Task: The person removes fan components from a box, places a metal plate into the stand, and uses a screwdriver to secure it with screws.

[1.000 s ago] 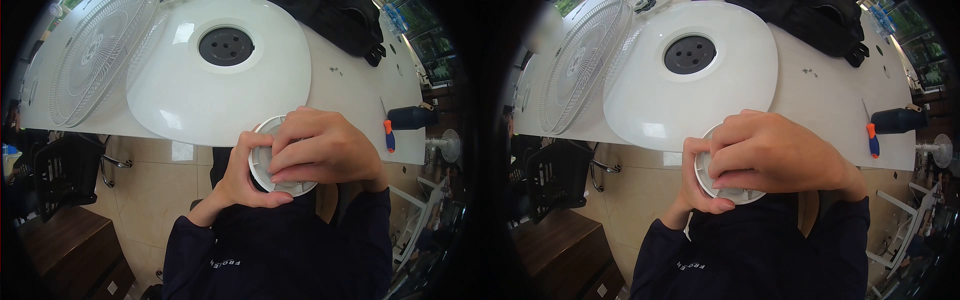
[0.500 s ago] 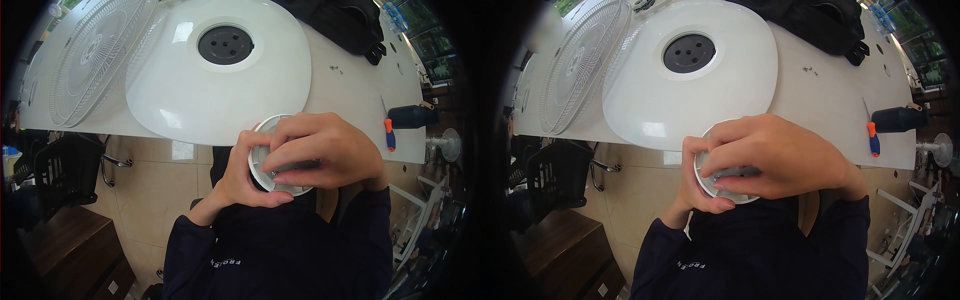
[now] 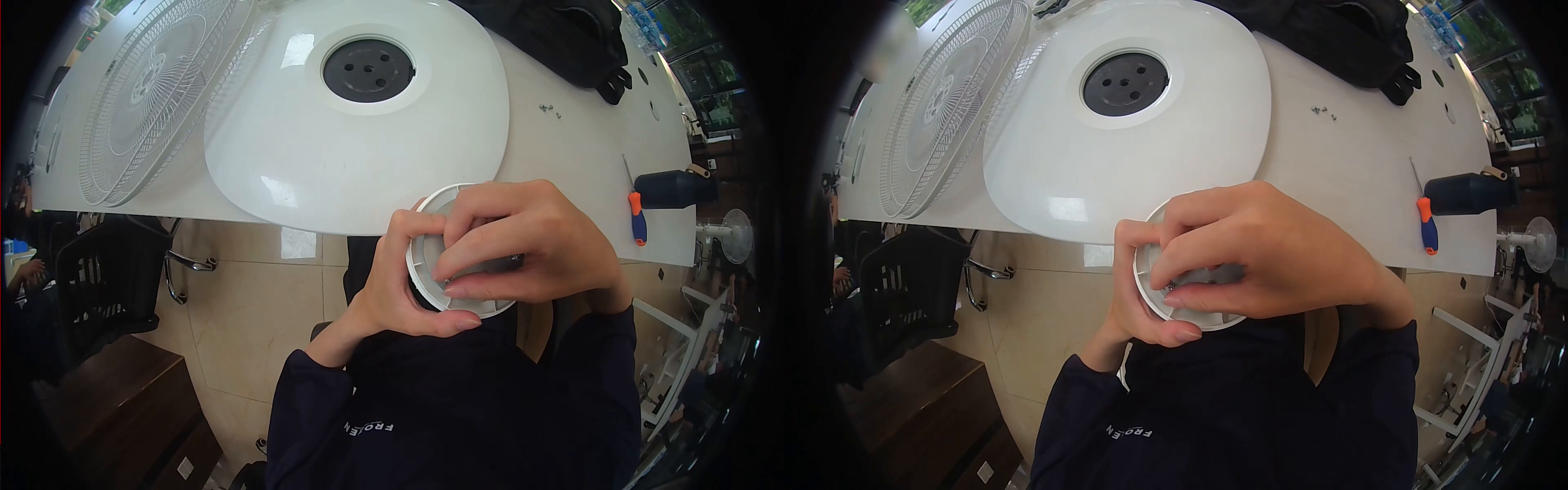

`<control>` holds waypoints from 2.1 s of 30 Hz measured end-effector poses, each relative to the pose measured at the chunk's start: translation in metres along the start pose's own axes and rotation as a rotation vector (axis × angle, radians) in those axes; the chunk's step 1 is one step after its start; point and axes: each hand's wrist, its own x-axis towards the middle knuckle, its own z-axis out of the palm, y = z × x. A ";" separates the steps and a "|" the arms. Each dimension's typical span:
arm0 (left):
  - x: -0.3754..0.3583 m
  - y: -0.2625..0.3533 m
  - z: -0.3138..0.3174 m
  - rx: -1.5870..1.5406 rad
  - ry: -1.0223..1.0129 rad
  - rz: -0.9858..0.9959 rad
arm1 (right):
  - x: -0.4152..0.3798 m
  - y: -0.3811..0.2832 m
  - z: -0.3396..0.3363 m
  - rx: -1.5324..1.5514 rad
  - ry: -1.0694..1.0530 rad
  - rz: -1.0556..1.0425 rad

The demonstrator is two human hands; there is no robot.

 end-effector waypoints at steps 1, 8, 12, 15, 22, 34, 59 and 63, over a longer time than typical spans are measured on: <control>0.001 0.000 0.000 0.000 0.001 0.000 | 0.000 0.001 0.000 -0.012 -0.017 -0.005; 0.004 0.001 0.000 -0.023 -0.028 0.042 | 0.001 0.001 -0.005 0.030 -0.066 0.021; 0.006 0.002 0.000 0.000 -0.032 0.066 | 0.002 -0.003 -0.003 0.039 -0.042 0.057; 0.004 0.001 -0.002 0.021 -0.033 0.037 | 0.003 -0.007 -0.003 0.010 -0.046 0.100; 0.002 -0.001 0.001 0.017 0.023 0.037 | -0.001 0.000 -0.002 -0.006 -0.036 -0.004; 0.001 -0.001 -0.001 0.028 0.010 0.032 | -0.003 0.005 0.000 -0.022 0.000 -0.038; -0.003 0.003 -0.006 0.056 0.002 -0.061 | -0.004 -0.001 0.009 -0.091 0.088 -0.004; -0.001 0.002 -0.006 0.005 -0.017 -0.048 | -0.005 0.000 0.011 -0.114 0.117 -0.050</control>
